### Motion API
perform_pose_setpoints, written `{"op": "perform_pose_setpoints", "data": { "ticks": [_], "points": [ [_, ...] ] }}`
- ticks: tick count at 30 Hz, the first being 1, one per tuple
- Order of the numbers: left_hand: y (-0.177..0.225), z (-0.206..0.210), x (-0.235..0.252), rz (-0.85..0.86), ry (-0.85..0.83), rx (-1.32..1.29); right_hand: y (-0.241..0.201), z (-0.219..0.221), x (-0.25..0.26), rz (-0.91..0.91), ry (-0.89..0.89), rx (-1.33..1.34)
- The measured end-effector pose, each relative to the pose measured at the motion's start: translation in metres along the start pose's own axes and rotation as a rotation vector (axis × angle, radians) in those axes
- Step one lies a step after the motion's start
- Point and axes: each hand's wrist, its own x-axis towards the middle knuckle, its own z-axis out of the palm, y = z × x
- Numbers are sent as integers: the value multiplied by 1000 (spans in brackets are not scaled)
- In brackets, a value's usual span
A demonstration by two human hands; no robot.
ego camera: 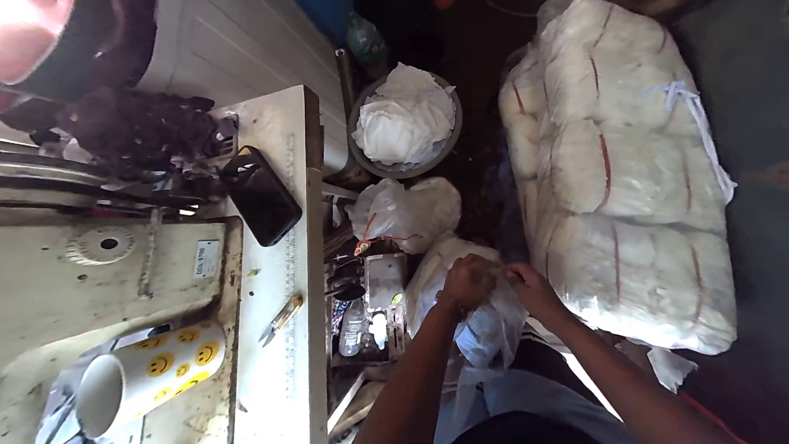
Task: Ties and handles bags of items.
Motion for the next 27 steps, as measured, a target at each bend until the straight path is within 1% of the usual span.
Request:
{"op": "perform_pose_setpoints", "data": {
  "ticks": [3, 5, 7, 9, 12, 15, 19, 22, 27],
  "points": [
    [17, -10, 8, -44, -69, -108, 6, 1, 1, 51, 8, 296],
    [30, -18, 14, -74, -148, -75, 12, 5, 1, 48, 45, 387],
    [42, -26, 20, -103, -251, 76, 11, 8, -1, 50, 57, 357],
    [46, -28, 27, -125, -300, 217, 9, 9, 0, 33, 56, 272],
    [48, -29, 27, -152, -333, 279, 9, 11, -1, -12, 69, 200],
    [40, -26, 24, -171, -313, 260, 7, 17, -12, -33, 53, 111],
    [32, -23, 12, -192, -277, 220, 15, 32, -24, -39, 74, 87],
    [31, -18, -1, -189, -166, 236, 19, 40, -26, -112, 120, 57],
    [45, -11, -5, -386, -132, 438, 24, 49, -25, -211, 200, 13]
  ]
}}
